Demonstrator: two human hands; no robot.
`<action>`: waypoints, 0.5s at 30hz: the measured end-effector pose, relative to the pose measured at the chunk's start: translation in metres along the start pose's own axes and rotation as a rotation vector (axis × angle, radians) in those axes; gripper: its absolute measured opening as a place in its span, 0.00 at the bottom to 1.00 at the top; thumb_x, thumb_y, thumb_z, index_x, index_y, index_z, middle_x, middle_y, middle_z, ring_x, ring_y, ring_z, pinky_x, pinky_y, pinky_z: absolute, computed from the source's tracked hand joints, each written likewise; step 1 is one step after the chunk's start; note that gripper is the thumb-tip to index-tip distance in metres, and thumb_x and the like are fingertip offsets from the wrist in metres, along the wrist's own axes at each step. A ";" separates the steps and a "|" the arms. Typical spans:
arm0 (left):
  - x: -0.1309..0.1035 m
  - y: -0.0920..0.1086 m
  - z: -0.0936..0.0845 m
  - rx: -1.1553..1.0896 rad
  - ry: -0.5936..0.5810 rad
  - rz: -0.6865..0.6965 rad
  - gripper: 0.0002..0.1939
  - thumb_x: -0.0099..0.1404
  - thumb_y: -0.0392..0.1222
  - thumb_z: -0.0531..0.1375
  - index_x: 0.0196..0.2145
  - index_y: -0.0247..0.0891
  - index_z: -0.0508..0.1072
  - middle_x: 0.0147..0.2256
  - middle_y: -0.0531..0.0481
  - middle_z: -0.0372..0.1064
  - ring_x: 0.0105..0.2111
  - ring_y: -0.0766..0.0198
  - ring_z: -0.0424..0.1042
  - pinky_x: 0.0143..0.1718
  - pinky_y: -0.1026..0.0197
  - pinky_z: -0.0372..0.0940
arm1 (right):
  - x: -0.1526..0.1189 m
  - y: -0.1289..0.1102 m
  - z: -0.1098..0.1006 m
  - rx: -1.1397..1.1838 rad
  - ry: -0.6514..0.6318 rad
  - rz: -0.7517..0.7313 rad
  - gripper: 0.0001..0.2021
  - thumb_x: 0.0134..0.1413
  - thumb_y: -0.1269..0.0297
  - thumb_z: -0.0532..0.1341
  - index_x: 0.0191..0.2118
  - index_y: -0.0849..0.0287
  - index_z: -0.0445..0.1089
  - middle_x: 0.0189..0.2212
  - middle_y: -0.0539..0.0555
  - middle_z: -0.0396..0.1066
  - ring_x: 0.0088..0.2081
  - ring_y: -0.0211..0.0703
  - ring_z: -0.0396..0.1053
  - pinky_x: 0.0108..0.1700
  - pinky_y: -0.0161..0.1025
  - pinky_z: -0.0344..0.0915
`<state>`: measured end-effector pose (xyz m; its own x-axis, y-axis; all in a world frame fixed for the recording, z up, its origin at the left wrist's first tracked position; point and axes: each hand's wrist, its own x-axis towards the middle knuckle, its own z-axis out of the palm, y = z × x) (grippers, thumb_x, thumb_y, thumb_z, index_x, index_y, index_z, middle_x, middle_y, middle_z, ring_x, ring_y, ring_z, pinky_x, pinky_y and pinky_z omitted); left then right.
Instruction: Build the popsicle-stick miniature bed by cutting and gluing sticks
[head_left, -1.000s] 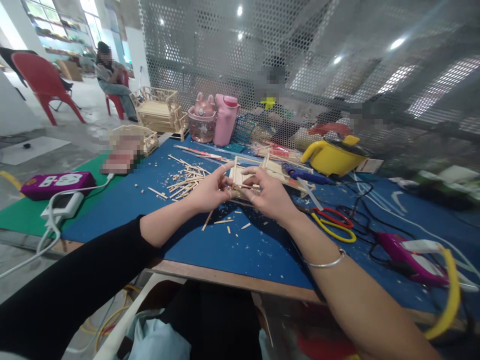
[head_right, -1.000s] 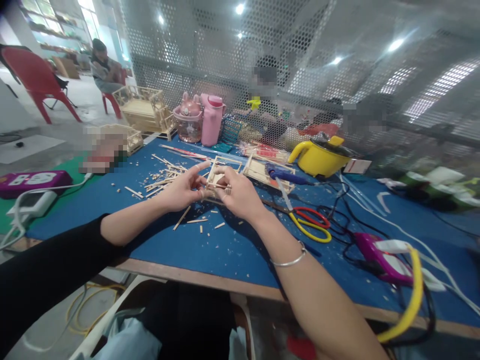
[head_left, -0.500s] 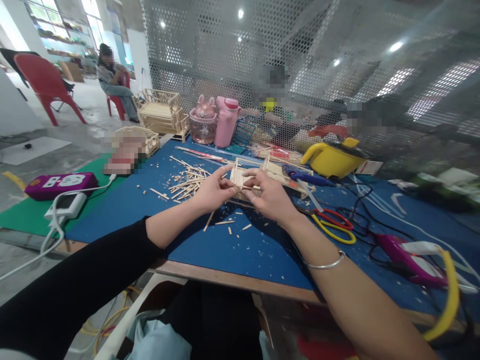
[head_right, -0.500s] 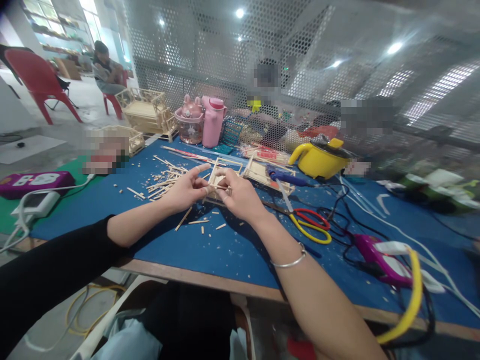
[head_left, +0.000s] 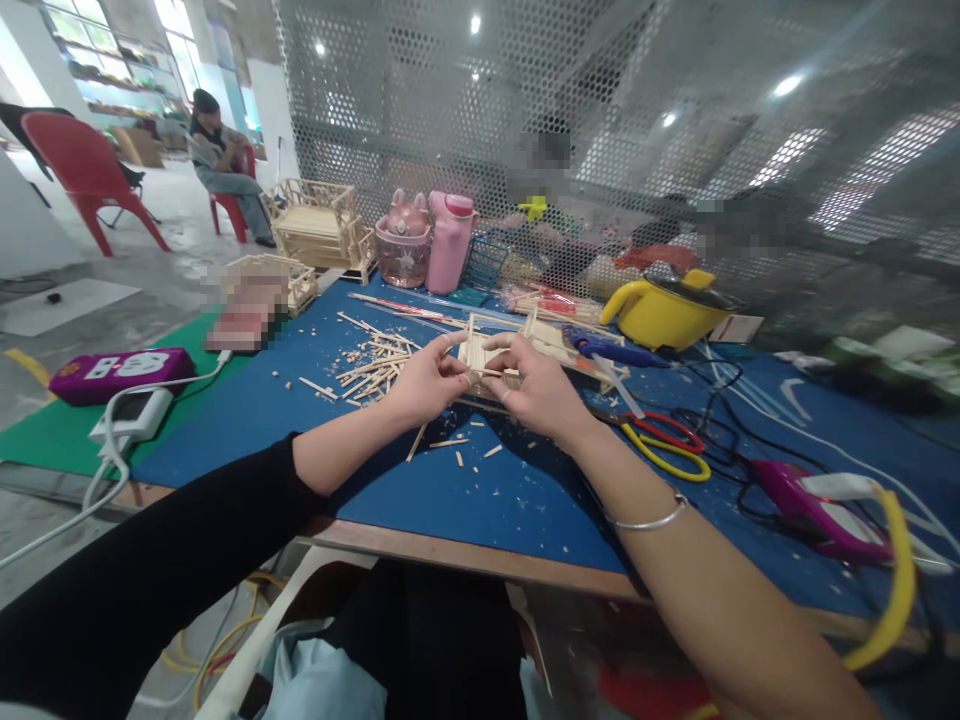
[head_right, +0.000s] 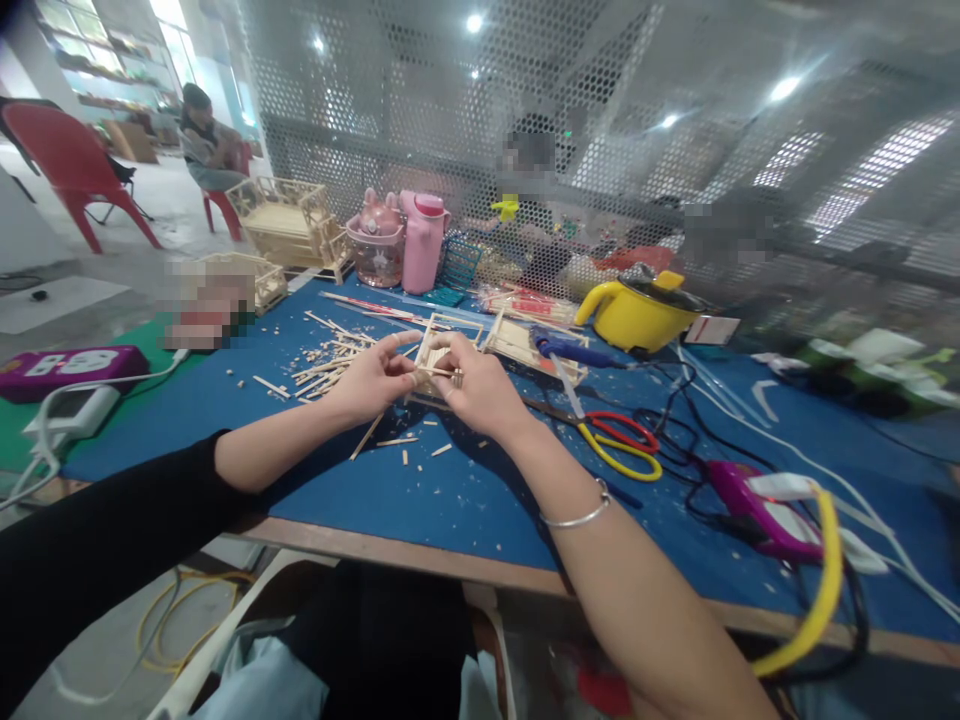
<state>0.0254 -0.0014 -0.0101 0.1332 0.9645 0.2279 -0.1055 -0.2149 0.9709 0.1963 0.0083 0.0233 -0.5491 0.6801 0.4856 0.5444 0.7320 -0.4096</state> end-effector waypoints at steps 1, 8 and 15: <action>0.000 0.000 0.000 0.006 -0.002 0.002 0.32 0.54 0.28 0.61 0.57 0.29 0.60 0.22 0.59 0.66 0.20 0.75 0.60 0.23 0.68 0.53 | 0.000 0.000 0.000 -0.007 0.000 -0.003 0.18 0.49 0.74 0.59 0.47 0.57 0.61 0.31 0.49 0.74 0.32 0.39 0.70 0.37 0.35 0.62; 0.000 -0.002 -0.007 -0.002 -0.076 -0.007 0.39 0.55 0.32 0.63 0.62 0.32 0.53 0.27 0.55 0.69 0.23 0.74 0.62 0.27 0.67 0.56 | 0.000 0.001 0.000 -0.009 -0.007 -0.012 0.16 0.51 0.72 0.59 0.47 0.57 0.61 0.30 0.50 0.74 0.32 0.39 0.71 0.37 0.36 0.63; 0.000 -0.005 -0.013 0.127 -0.098 0.081 0.43 0.53 0.33 0.65 0.64 0.37 0.51 0.35 0.52 0.66 0.23 0.75 0.60 0.26 0.66 0.57 | 0.001 0.000 -0.002 -0.040 -0.020 -0.033 0.17 0.51 0.73 0.59 0.47 0.56 0.61 0.32 0.50 0.74 0.34 0.41 0.72 0.38 0.37 0.64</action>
<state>0.0125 0.0012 -0.0156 0.2253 0.9250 0.3060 0.0051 -0.3151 0.9490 0.1965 0.0084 0.0251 -0.5795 0.6563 0.4832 0.5500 0.7524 -0.3625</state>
